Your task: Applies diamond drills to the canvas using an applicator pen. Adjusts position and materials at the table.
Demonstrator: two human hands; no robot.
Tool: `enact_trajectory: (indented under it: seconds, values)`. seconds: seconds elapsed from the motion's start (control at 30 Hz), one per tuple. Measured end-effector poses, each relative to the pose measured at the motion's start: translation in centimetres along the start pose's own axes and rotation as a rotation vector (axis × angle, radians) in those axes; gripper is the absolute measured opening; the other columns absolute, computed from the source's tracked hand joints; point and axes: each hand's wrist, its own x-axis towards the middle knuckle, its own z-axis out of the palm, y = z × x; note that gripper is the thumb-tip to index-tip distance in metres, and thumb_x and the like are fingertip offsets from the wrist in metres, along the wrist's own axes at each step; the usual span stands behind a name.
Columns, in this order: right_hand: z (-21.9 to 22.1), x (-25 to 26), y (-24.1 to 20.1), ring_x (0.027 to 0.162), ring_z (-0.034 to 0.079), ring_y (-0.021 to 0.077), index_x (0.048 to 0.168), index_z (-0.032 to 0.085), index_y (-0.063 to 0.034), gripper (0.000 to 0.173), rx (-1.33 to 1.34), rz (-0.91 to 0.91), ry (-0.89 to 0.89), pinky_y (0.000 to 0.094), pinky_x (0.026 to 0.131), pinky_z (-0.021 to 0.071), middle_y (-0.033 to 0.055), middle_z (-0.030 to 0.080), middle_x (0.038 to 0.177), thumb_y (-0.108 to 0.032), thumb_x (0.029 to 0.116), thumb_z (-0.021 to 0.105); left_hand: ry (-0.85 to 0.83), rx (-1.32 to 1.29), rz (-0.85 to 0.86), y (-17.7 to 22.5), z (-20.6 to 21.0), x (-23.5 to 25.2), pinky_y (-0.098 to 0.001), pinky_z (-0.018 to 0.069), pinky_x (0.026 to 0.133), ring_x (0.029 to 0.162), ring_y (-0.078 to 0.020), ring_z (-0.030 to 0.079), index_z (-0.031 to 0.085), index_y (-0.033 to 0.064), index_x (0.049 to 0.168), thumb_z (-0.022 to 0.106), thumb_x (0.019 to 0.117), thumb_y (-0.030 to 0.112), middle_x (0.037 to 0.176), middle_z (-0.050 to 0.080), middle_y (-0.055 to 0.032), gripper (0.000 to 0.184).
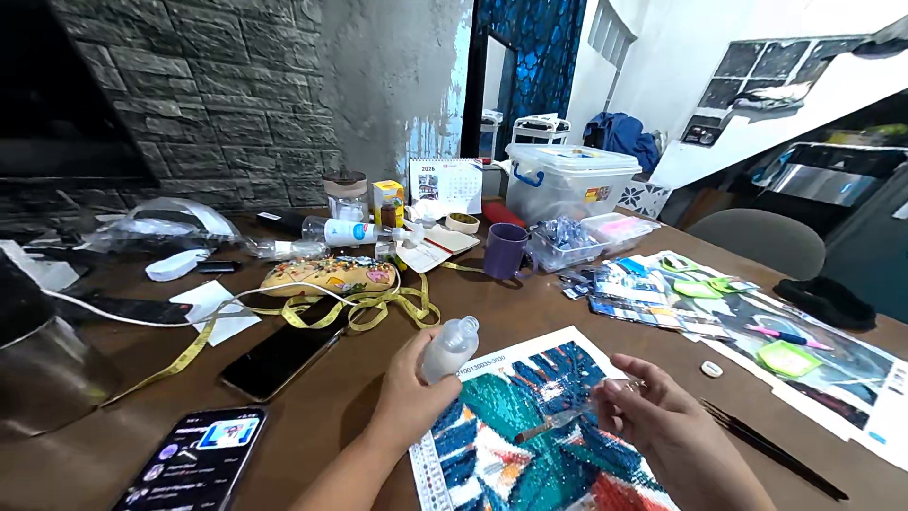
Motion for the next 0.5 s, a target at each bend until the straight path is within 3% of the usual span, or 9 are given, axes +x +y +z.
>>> enact_trajectory:
  seconds: [0.2,0.5]
  values:
    - [0.7,0.0,1.0,0.066,0.067,0.0086,0.137,0.04,0.0019,0.042,-0.173,-0.153,-0.027,0.0246,0.063,0.0586,0.0028,0.067,0.083,0.0,0.0976,0.054,0.009,-0.07,-0.047,0.3,0.1,0.0,-0.024,0.0576,0.072,0.087,-0.0042,0.069,0.064,0.0088,0.121,0.068,0.0661,0.01,0.097,0.071,0.0012,0.055]
    - [1.7,0.0,1.4,0.066,0.068,0.0093,0.138,0.04,0.0005,0.046,-0.22,-0.176,-0.056,0.0246,0.062,0.0592,0.0029,0.067,0.081,-0.002,0.0954,0.057,0.007,-0.072,-0.061,0.4,0.0,0.0,-0.0227,0.0571,0.07,0.084,-0.0035,0.069,0.065,0.011,0.119,0.068,0.0662,0.008,0.095,0.072,0.0022,0.053]
